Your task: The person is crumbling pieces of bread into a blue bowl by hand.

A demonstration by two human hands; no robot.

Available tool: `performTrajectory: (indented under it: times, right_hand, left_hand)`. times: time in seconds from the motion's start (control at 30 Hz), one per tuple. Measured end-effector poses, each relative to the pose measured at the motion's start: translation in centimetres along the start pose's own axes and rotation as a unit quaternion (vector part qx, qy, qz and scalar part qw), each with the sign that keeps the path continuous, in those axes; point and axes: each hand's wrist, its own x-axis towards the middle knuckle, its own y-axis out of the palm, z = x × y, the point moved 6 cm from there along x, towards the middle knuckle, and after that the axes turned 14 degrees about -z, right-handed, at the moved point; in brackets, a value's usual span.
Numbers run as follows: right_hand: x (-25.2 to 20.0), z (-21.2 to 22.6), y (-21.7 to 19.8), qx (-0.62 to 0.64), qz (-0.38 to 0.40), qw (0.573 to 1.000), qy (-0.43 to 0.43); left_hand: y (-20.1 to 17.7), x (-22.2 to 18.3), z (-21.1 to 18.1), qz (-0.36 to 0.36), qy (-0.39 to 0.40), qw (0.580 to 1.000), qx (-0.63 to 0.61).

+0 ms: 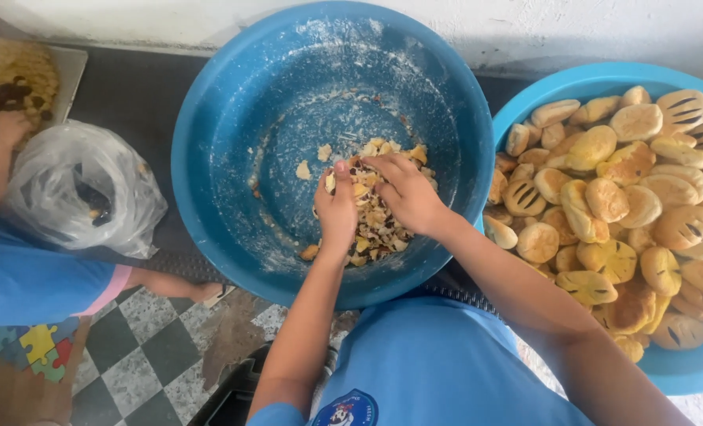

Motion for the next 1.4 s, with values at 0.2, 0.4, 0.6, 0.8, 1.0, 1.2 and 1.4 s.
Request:
performTrajectory:
  times: [0.2, 0.4, 0.6, 0.8, 1.0, 1.2, 1.4]
  right_hand:
    - [-0.4, 0.7, 1.7, -0.180, -0.113, 0.918, -0.334]
    - [0.6, -2.3, 1.6, 0.061, -0.136, 0.986, 0.079]
    - [1.0, -6.6, 2.5, 0.356, -0.123, 0.809, 0.452]
    - [0.8, -4.9, 1.9, 0.379, -0.088, 0.859, 0.333]
    - [1.6, -5.0, 1.8, 0.224, -0.107, 0.952, 0.180]
    - [2.5, -7.5, 1.6, -0.079, -0.076, 0.993, 0.034]
    - [1.9, -2.0, -0.6, -0.092, 0.003, 0.994, -0.058]
  left_hand:
    - [1.9, 3.1, 7.9, -0.032, 0.022, 0.992, -0.122]
    - [1.9, -0.4, -0.1, -0.042, 0.120, 0.980, -0.155]
    - [6.0, -0.6, 6.5, 0.122, 0.587, 0.795, 0.093]
    - [1.7, -0.1, 0.2, 0.113, 0.194, 0.974, 0.023]
    - [1.3, 1.5, 1.6, 0.101, 0.122, 0.986, -0.050]
    - [0.3, 1.9, 1.8, 0.094, 0.073, 0.991, 0.061]
    - [0.9, 3.4, 4.8, 0.281, -0.061, 0.957, 0.037]
